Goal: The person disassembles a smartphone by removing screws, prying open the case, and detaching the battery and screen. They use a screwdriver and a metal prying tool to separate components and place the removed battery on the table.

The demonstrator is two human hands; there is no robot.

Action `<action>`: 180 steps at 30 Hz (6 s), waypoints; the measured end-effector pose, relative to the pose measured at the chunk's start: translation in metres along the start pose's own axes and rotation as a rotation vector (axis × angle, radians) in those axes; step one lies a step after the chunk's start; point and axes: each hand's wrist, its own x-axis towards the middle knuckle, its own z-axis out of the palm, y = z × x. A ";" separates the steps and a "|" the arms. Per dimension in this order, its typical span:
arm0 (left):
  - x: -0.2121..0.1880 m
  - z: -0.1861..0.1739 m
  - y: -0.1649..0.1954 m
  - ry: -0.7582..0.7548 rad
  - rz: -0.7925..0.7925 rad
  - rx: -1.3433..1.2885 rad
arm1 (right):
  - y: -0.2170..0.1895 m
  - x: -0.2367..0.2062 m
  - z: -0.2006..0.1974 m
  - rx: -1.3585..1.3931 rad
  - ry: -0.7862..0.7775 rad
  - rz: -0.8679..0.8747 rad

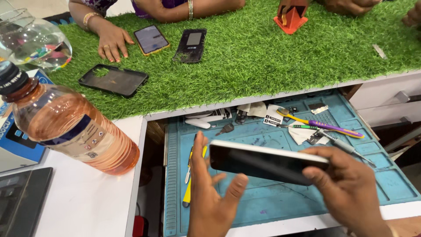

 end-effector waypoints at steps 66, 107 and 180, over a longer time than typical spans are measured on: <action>0.067 0.009 -0.030 0.106 0.029 -0.062 | -0.015 0.014 0.013 -0.024 -0.105 -0.061; 0.065 0.008 -0.034 0.080 0.055 -0.084 | 0.035 0.050 -0.043 -0.240 -0.125 0.310; 0.130 0.022 -0.033 0.170 0.218 0.253 | 0.024 0.129 -0.056 -0.424 -0.409 0.200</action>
